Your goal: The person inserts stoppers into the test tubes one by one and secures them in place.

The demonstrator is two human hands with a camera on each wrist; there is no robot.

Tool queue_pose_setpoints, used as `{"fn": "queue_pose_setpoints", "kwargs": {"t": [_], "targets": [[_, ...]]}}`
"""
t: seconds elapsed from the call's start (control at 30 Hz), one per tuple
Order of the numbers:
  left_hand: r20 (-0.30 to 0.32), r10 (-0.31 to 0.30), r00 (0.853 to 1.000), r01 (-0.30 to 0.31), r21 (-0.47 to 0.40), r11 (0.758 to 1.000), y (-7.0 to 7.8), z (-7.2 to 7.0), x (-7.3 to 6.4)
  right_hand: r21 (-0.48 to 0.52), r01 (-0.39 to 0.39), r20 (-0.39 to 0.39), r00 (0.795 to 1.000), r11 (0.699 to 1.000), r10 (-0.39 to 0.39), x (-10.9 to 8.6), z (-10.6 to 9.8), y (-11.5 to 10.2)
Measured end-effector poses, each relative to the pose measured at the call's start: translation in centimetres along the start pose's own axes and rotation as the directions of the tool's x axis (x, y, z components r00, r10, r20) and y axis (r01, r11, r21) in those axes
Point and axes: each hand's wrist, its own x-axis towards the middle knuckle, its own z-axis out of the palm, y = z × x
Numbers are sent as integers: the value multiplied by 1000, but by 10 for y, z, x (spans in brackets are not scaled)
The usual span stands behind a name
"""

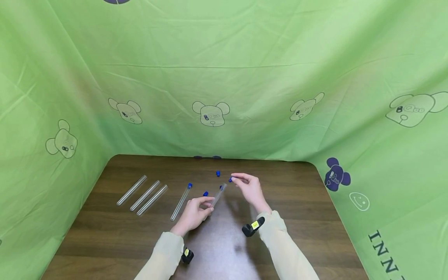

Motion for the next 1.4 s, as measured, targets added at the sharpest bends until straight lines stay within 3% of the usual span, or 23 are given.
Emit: {"fn": "queue_pose_setpoints", "kwargs": {"t": [0.3,0.5,1.1,1.4], "targets": [[0,21,1000,-21,-6,1000,0,1,0,166,-119,134,986,979,97,5,0,6],[-4,27,1000,-27,-21,999,0,1,-1,207,-159,123,983,965,136,7,3,12],[8,20,1000,-20,-21,1000,-1,3,-3,213,-164,113,983,963,142,10,8,19],[20,19,1000,-18,-66,998,0,5,-3,200,-172,116,982,965,151,11,10,19]]}}
